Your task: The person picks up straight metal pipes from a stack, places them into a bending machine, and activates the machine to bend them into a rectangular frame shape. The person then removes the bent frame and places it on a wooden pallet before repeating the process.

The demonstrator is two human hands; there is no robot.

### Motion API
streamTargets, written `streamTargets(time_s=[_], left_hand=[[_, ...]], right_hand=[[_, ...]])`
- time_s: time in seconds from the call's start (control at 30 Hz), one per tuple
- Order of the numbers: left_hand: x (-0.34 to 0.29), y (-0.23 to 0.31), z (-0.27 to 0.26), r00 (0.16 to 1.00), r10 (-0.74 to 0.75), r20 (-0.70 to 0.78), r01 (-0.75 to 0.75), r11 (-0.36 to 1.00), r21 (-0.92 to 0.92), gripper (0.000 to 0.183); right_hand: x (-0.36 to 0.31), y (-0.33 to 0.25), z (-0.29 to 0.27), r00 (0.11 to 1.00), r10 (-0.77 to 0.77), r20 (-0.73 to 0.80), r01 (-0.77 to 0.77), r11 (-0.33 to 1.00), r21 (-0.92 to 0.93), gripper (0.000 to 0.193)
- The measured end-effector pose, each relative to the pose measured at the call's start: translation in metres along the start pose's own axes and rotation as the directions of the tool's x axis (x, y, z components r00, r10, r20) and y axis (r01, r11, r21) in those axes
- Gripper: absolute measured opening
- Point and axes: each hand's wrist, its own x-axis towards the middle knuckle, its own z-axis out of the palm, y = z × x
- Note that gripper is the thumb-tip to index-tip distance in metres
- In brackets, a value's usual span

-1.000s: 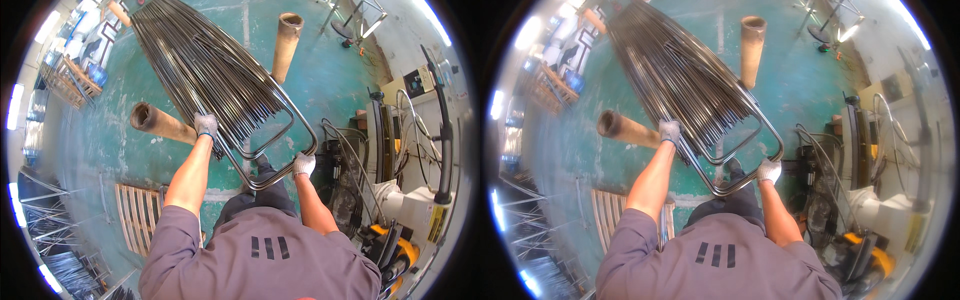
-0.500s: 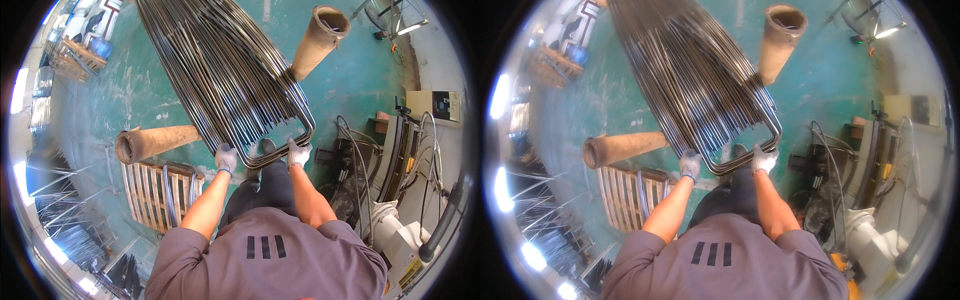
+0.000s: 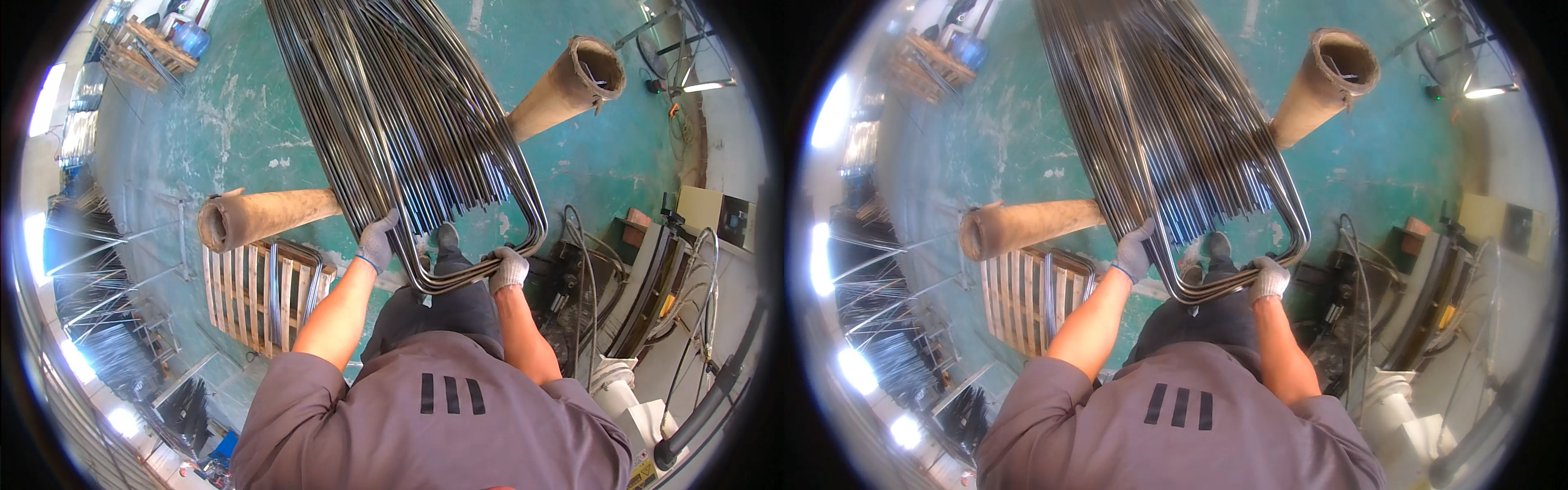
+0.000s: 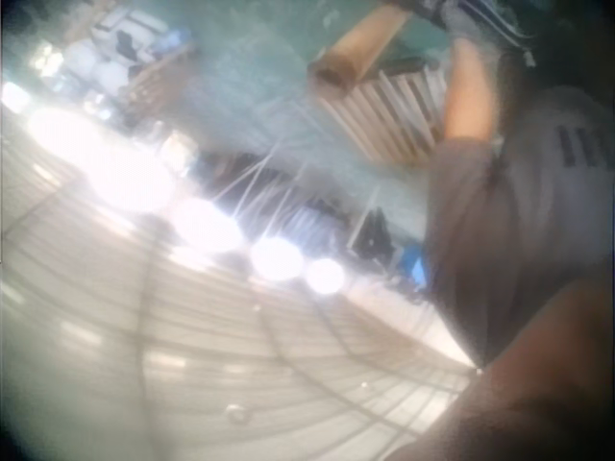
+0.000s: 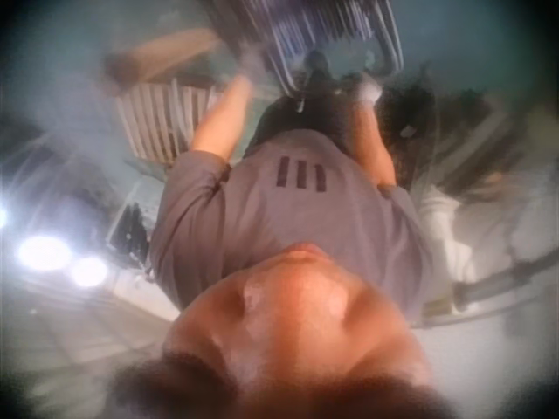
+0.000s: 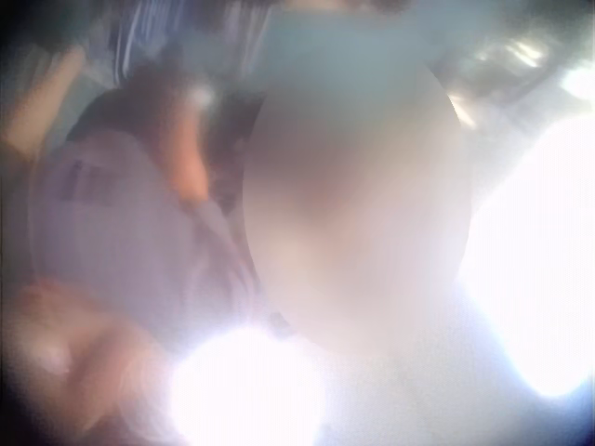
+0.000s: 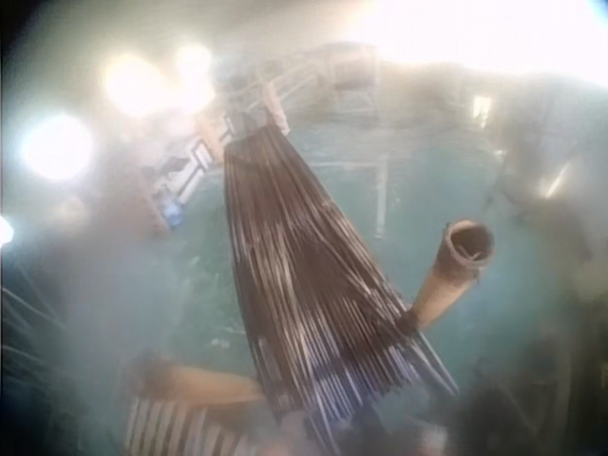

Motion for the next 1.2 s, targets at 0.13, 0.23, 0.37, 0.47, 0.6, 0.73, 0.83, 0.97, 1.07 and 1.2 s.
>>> streamTargets(time_s=[0.13, 0.23, 0.37, 0.47, 0.6, 0.73, 0.83, 0.97, 1.07, 1.2], left_hand=[[-0.021, 0.027, 0.040, 0.941, -0.053, 0.333, 0.129, 0.969, -0.211, 0.058], [-0.033, 0.031, 0.052, 0.901, 0.019, 0.434, 0.080, 0.975, -0.209, 0.062], [-0.046, 0.043, 0.076, 0.798, -0.045, 0.600, 0.229, 0.945, -0.235, 0.056], [-0.064, 0.063, 0.098, 0.882, -0.045, 0.469, 0.078, 0.996, -0.050, 0.043], [-0.107, 0.073, 0.126, 0.856, 0.048, 0.514, -0.012, 0.997, -0.073, 0.042], [-0.143, 0.062, 0.129, 0.736, 0.141, 0.662, -0.008, 0.980, -0.201, 0.035], [-0.184, 0.075, 0.122, 0.692, 0.169, 0.702, -0.030, 0.978, -0.205, 0.039], [-0.240, 0.096, 0.091, 0.674, 0.235, 0.701, -0.177, 0.972, -0.155, 0.049], [-0.283, 0.114, 0.049, 0.637, 0.365, 0.679, -0.331, 0.925, -0.187, 0.051], [-0.359, 0.151, -0.020, 0.635, 0.611, 0.473, -0.579, 0.782, -0.231, 0.050]], right_hand=[[-0.015, -0.022, -0.022, 0.995, 0.086, 0.041, -0.089, 0.994, 0.066, 0.011], [-0.013, -0.028, -0.026, 0.990, 0.122, 0.066, -0.129, 0.986, 0.103, 0.014], [-0.010, -0.022, -0.028, 0.969, 0.173, 0.176, -0.195, 0.974, 0.117, 0.009], [-0.006, -0.009, -0.032, 0.937, 0.208, 0.280, -0.274, 0.936, 0.220, 0.005], [-0.018, -0.001, -0.038, 0.874, 0.172, 0.454, -0.290, 0.935, 0.203, 0.004], [-0.021, 0.005, -0.047, 0.756, 0.167, 0.633, -0.389, 0.892, 0.229, 0.014], [-0.040, 0.007, -0.037, 0.714, 0.105, 0.692, -0.326, 0.925, 0.196, 0.021], [-0.063, 0.003, -0.013, 0.653, -0.034, 0.757, -0.121, 0.982, 0.149, 0.032], [-0.113, 0.003, 0.028, 0.576, -0.125, 0.808, 0.012, 0.989, 0.145, 0.035], [-0.176, 0.037, 0.085, 0.351, -0.137, 0.926, 0.071, 0.990, 0.120, 0.035]])
